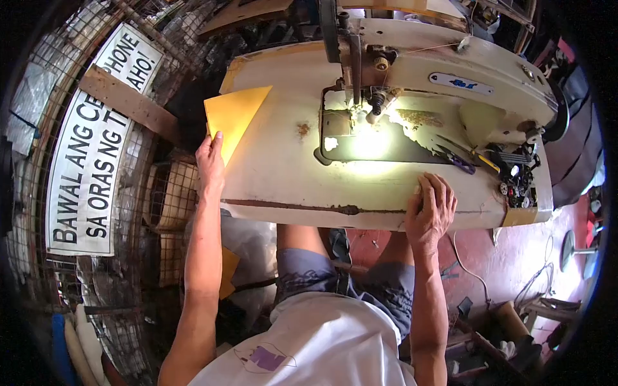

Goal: Sewing yellow leather panels using an industrial sewing machine in a workshop environment.

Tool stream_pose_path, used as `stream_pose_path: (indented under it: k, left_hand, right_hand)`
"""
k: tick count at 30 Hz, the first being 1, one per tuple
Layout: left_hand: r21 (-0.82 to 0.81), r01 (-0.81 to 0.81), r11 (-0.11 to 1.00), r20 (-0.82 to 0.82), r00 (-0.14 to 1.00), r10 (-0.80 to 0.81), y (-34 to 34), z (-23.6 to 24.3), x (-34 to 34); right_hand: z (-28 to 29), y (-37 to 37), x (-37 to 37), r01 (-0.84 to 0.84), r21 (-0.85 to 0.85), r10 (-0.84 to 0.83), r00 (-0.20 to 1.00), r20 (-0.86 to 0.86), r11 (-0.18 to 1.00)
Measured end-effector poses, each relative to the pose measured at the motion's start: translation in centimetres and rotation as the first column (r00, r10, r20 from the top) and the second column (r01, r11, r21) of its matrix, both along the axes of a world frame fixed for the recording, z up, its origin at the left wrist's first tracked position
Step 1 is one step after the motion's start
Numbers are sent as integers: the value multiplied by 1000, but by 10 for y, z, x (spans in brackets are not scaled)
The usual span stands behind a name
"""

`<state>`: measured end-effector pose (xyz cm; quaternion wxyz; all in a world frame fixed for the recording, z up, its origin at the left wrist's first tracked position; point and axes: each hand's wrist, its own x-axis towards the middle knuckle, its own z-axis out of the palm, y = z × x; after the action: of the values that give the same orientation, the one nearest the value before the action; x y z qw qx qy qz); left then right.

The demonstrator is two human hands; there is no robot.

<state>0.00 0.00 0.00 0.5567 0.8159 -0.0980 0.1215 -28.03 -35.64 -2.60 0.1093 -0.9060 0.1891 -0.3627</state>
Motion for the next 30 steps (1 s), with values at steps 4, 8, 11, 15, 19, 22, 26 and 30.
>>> stream_pose_path:
  k: [4, 8, 11, 15, 19, 22, 26, 30]
  left_hand:
    - [31, -8, 999, 61, 998, 6, -5, 2, 0]
    - [49, 40, 998, 17, 999, -40, -4, 2, 0]
    - [209, 48, 977, -74, 997, -33, -21, 23, -20]
    - [645, 45, 762, 234, 939, -254, -19, 17, -25]
    - [752, 35, 658, 290, 879, -378, -20, 18, -30]
    - [759, 56, 649, 265, 884, -385, -21, 24, -31]
    - [758, 58, 649, 271, 878, -395, -20, 22, -31]
    - [769, 72, 636, 234, 893, -385, -19, 24, -33]
  right_hand:
    - [-1, -3, 5, 1, -26, -1, 1000, 25, 1000]
    - [-2, -4, 6, -2, -39, 3, 1000, 26, 999]
    - [-5, -5, 2, 13, -38, -13, 1000, 11, 999]
    - [-4, -2, 2, 15, -47, -15, 1000, 8, 999]
    - [0, 2, 5, 6, -37, -5, 1000, 20, 999]
    - [3, 3, 5, 1, -59, 1, 999, 40, 998]
    - [2, 3, 5, 10, -55, -8, 999, 36, 998]
    - [2, 2, 4, 11, -57, -9, 999, 37, 998]
